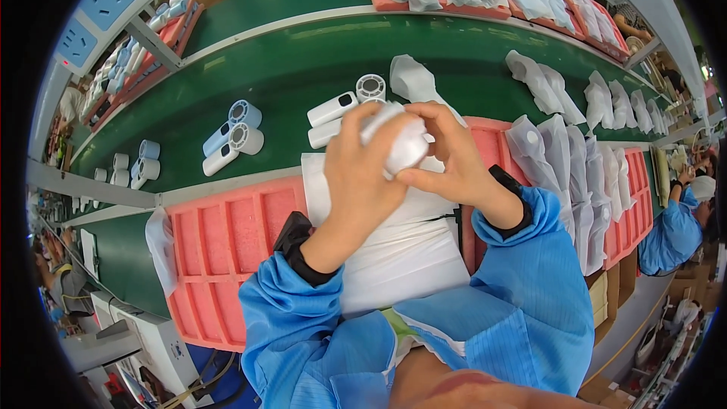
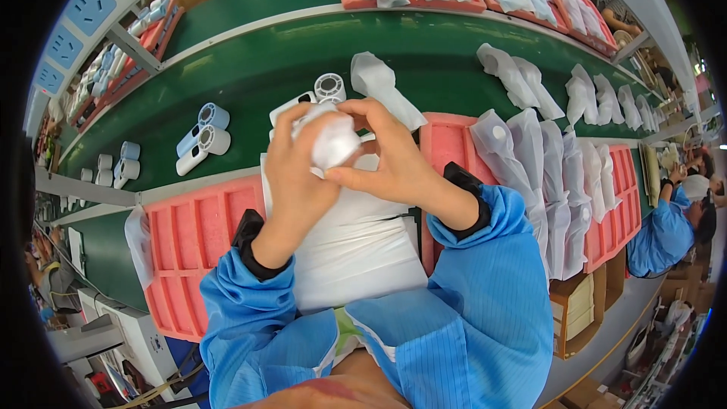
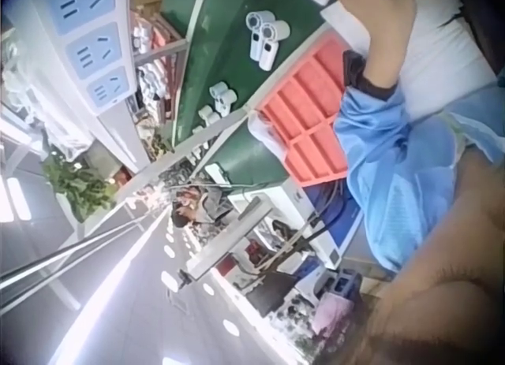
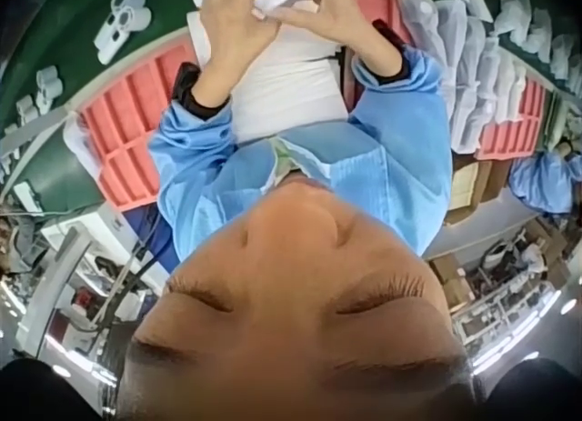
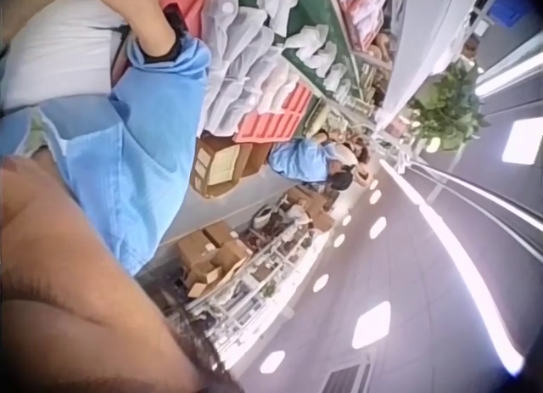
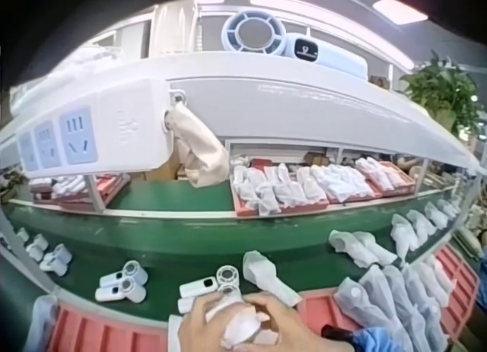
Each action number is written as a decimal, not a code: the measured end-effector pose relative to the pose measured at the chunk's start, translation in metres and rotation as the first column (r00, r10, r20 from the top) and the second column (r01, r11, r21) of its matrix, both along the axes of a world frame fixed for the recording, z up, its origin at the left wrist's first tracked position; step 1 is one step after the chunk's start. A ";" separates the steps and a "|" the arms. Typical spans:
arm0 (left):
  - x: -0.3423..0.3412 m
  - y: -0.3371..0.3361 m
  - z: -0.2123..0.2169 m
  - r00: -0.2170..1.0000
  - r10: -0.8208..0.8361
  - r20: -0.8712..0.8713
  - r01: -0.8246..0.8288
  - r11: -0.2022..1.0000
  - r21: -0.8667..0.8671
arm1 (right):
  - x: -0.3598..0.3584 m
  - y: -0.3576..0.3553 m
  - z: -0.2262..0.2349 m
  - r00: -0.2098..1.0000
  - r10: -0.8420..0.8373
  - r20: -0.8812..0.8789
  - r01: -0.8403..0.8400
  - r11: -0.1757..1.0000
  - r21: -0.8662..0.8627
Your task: The person packages handheld fans by hand, picking up a fan from the conveyor belt, wrapping it in a white foam sheet, and placing the wrapped fan into a pink tray.
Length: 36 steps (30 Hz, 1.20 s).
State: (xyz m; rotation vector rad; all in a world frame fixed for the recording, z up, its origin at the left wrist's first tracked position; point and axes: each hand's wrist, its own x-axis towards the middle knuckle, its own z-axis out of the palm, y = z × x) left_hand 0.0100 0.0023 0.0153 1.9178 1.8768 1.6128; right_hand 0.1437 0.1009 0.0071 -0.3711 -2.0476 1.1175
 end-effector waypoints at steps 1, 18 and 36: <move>-0.008 0.001 -0.001 0.981 -0.077 0.181 0.076 0.997 0.009 | -0.001 0.002 0.002 0.995 0.083 -0.051 -0.085 0.996 -0.028; 0.001 -0.003 0.000 0.956 0.057 0.289 -0.149 0.941 0.305 | -0.008 -0.003 -0.014 0.945 -0.282 0.163 0.186 0.878 0.441; -0.008 0.018 -0.043 0.969 -0.122 0.217 0.152 0.980 -0.129 | 0.019 0.137 -0.059 0.710 -0.615 0.342 0.504 0.784 0.362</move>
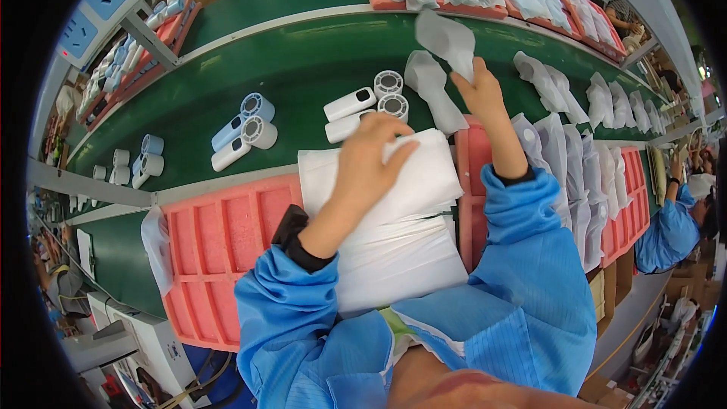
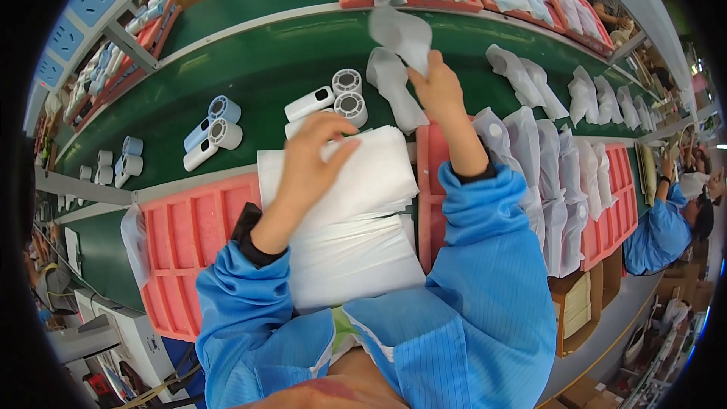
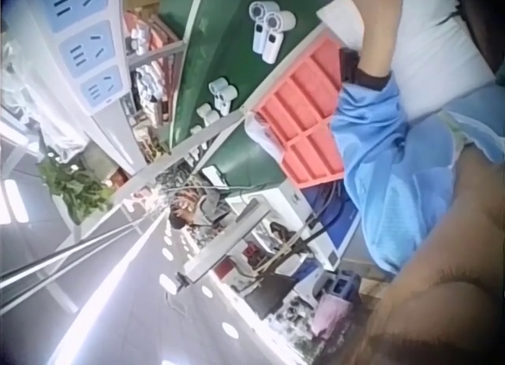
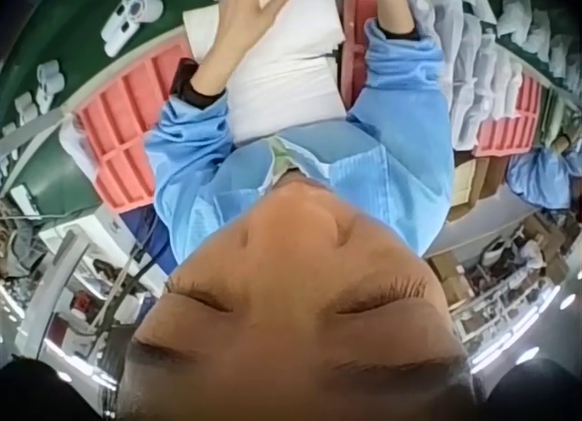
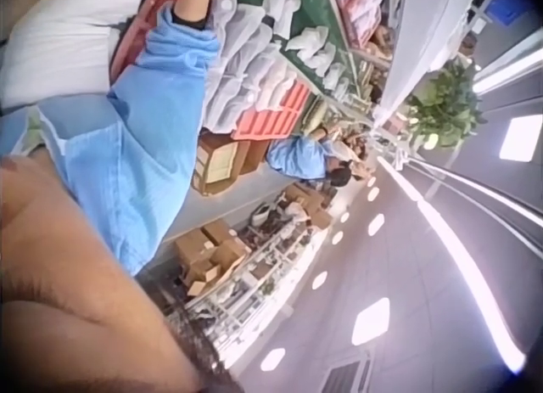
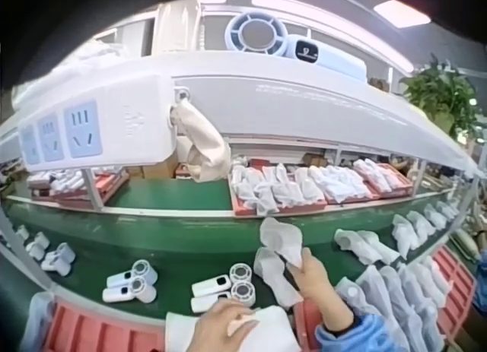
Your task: The person packages handheld fans by hand, picking up a fan from the conveyor belt, wrapping it in a white foam sheet, and placing the wrapped fan into a pink tray.
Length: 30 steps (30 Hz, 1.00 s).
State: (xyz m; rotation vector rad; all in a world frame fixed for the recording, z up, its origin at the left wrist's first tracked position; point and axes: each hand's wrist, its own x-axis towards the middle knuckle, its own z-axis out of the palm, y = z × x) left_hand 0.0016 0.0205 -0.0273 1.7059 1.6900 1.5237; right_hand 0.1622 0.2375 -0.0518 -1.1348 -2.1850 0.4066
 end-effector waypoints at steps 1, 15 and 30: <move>0.011 0.001 -0.008 0.999 -0.021 -0.030 0.019 0.997 -0.069 | 0.003 0.011 -0.010 0.977 -0.157 0.141 0.153 0.987 0.043; 0.041 0.004 -0.043 0.859 0.032 -0.511 -0.068 0.996 -0.052 | -0.043 -0.040 -0.036 0.825 0.521 -0.218 -0.562 0.724 -0.399; -0.006 0.003 -0.016 0.926 0.018 0.378 0.038 0.990 -0.139 | 0.030 -0.046 0.089 0.798 0.098 -0.594 -0.342 0.885 -0.314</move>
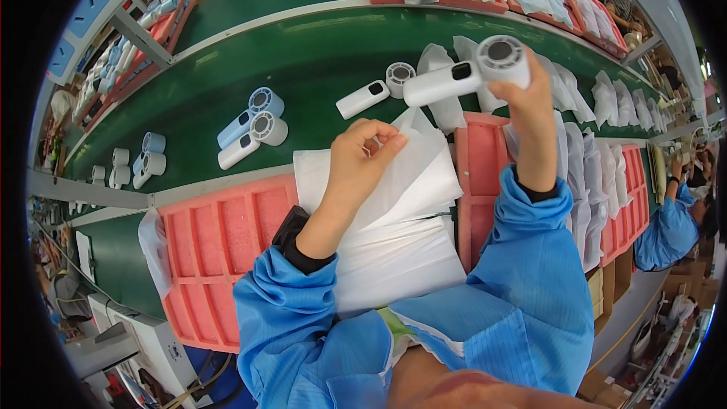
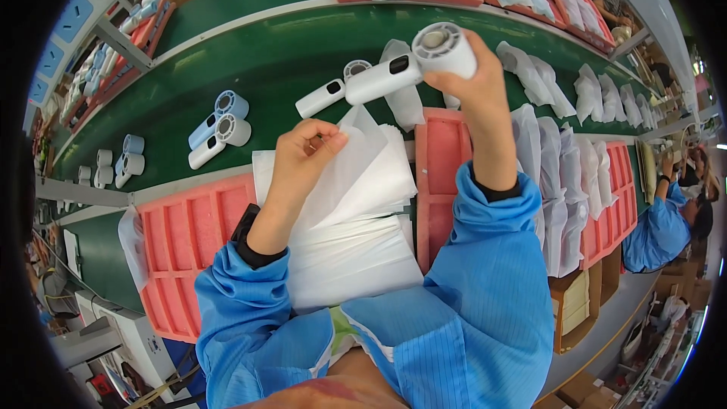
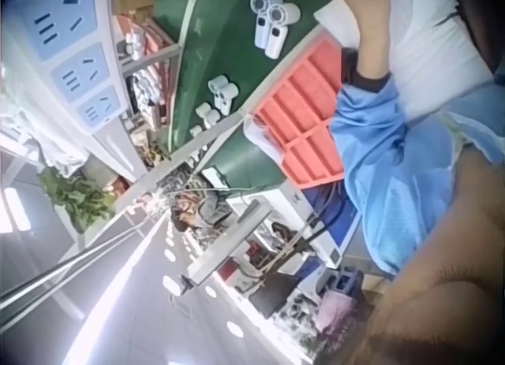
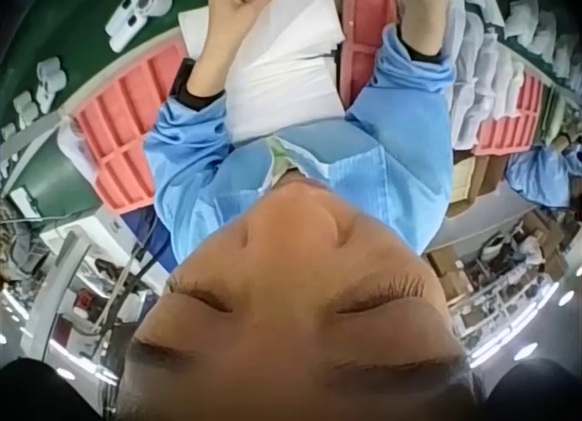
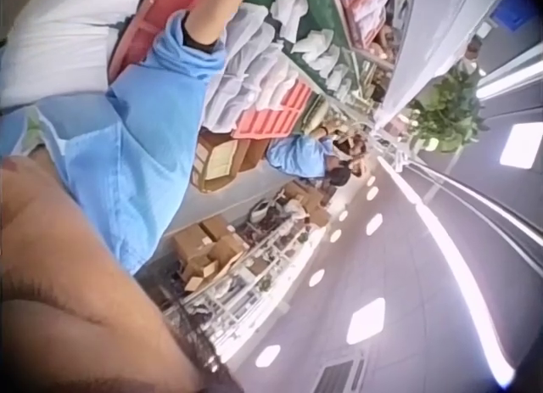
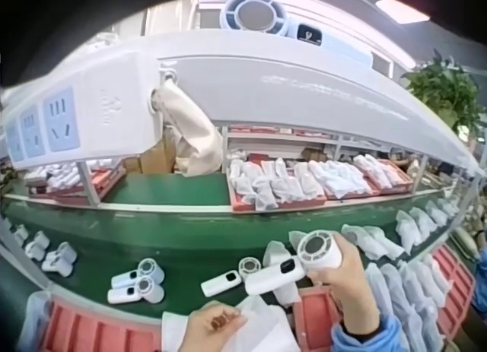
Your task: The person packages handheld fans by hand, picking up a fan from the conveyor belt, wrapping it in a white foam sheet, and placing the wrapped fan into a pink tray.
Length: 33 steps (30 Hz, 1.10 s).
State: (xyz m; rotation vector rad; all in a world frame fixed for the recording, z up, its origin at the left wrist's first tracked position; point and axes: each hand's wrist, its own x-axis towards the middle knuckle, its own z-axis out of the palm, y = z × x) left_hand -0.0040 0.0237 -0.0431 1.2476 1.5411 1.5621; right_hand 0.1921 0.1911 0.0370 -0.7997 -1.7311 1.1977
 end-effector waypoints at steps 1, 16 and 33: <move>0.000 -0.001 0.005 0.999 0.004 0.035 -0.004 1.000 -0.004 | 0.006 -0.007 0.008 0.999 0.044 -0.024 -0.043 0.999 0.012; -0.005 -0.017 0.045 0.969 0.072 0.236 -0.068 0.997 -0.025 | 0.011 -0.039 0.025 0.981 0.177 -0.074 -0.154 0.956 0.251; -0.011 -0.027 0.053 0.960 -0.036 0.279 0.036 0.999 0.004 | -0.004 -0.046 0.016 0.912 0.396 -0.106 -0.327 0.860 0.391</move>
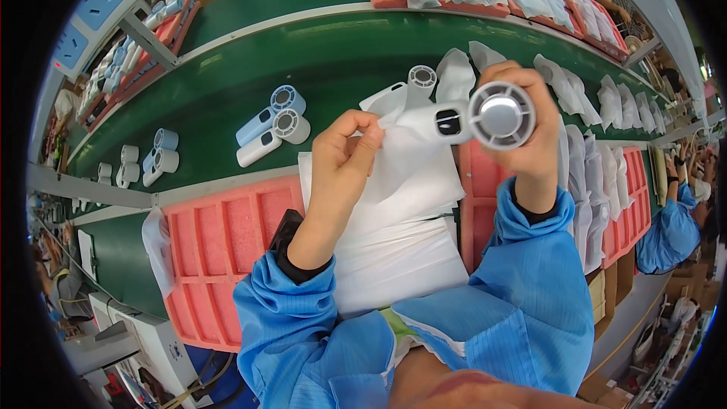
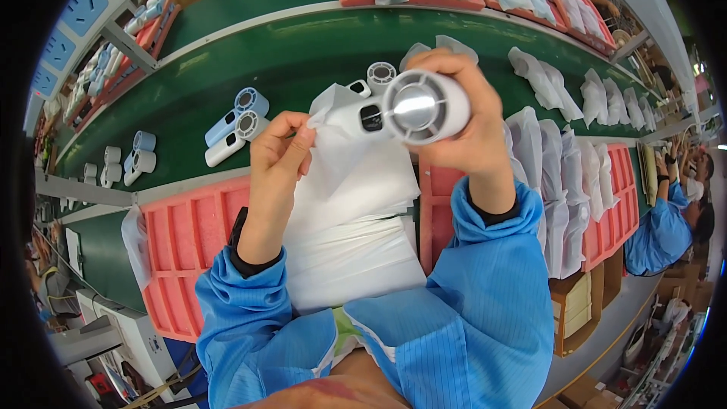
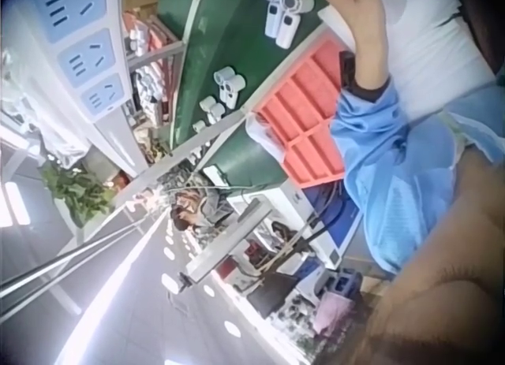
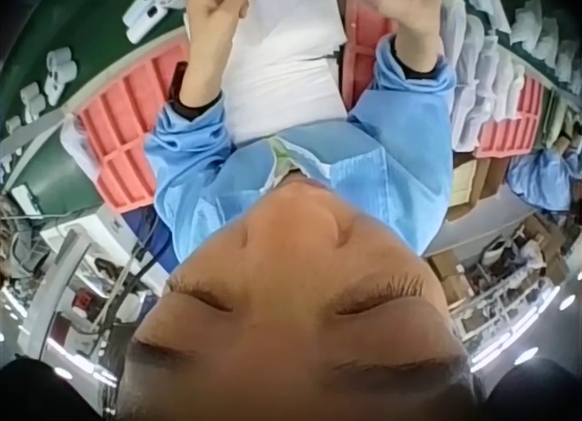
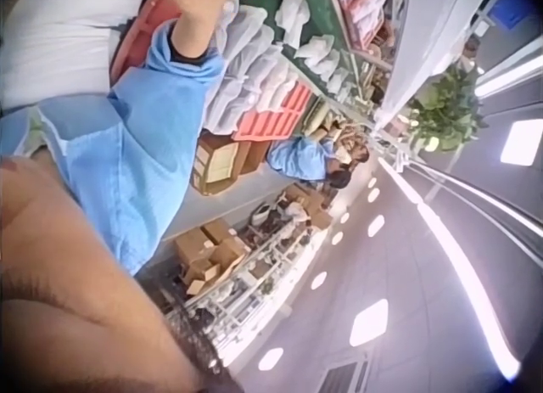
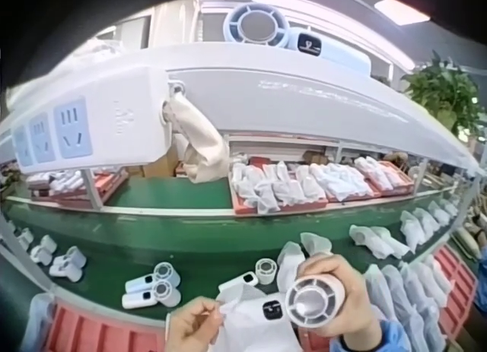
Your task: The person packages handheld fans by hand, picking up a fan from the conveyor belt, wrapping it in a white foam sheet, and placing the wrapped fan into a pink tray.
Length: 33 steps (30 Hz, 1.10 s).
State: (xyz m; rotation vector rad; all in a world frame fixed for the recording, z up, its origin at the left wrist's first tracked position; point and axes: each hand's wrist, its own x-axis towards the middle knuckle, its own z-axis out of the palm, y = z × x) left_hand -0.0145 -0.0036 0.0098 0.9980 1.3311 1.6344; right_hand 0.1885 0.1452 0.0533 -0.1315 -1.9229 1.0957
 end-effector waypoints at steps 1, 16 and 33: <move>-0.001 -0.001 0.002 0.999 0.021 0.024 -0.022 1.000 0.017 | -0.005 -0.004 -0.002 0.998 0.038 0.046 -0.038 0.999 -0.003; 0.007 -0.011 0.008 0.975 -0.013 0.220 -0.052 0.957 0.287 | -0.047 -0.045 -0.029 0.945 -0.204 0.255 0.042 0.851 0.523; 0.042 0.000 0.002 0.603 0.365 -0.709 -0.165 0.927 0.337 | -0.046 -0.050 -0.040 0.938 -0.207 0.277 0.199 0.978 0.057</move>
